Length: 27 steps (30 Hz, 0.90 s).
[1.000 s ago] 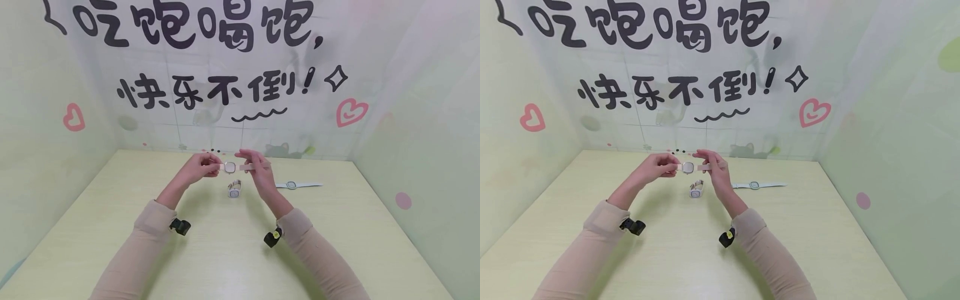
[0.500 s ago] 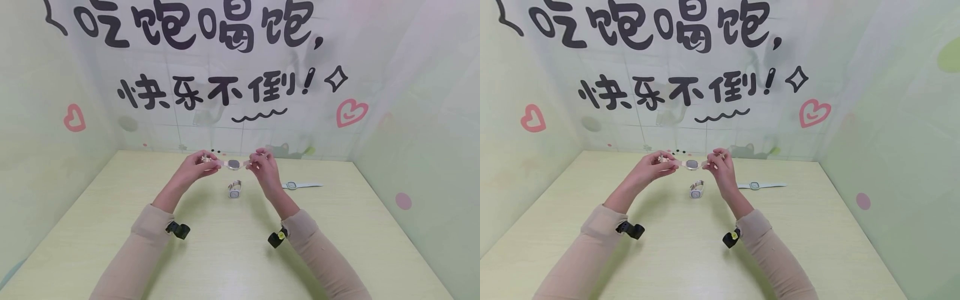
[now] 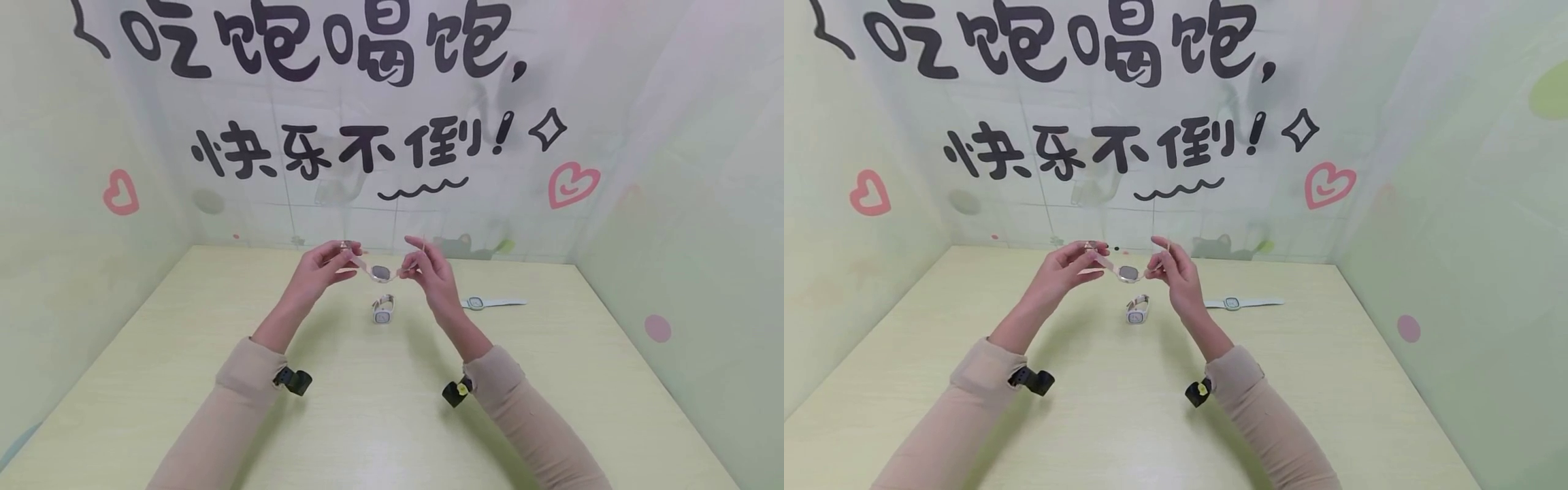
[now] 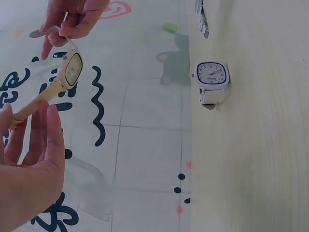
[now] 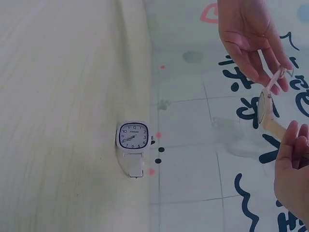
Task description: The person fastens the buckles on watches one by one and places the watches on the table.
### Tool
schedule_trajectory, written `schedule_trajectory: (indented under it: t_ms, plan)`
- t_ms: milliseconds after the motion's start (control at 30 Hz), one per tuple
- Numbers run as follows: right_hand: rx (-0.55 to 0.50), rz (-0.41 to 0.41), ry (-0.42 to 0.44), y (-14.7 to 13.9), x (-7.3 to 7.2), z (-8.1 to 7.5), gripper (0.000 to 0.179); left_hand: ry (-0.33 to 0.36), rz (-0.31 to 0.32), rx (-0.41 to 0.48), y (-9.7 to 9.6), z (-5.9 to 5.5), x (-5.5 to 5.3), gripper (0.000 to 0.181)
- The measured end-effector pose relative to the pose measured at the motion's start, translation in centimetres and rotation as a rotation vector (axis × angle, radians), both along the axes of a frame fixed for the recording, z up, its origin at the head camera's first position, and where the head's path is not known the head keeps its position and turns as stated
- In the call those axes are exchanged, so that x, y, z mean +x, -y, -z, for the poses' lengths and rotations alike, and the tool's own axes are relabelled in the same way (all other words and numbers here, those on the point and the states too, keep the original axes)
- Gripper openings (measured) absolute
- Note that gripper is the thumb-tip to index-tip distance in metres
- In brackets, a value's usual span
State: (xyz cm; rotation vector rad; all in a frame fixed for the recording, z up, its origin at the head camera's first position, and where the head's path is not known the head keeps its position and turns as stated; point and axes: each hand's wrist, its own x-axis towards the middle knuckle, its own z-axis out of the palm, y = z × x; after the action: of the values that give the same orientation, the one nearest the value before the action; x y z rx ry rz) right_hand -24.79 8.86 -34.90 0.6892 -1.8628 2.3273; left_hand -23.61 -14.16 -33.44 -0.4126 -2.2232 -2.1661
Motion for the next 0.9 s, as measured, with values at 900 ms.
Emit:
schedule_trajectory:
  t_ms: [900]
  plan:
    - [0.354, 0.112, -0.184, 0.3, 1.1, -0.5, 0.018, -0.189, -0.094, -0.164, -2.4, -0.5, 1.2, 0.030]
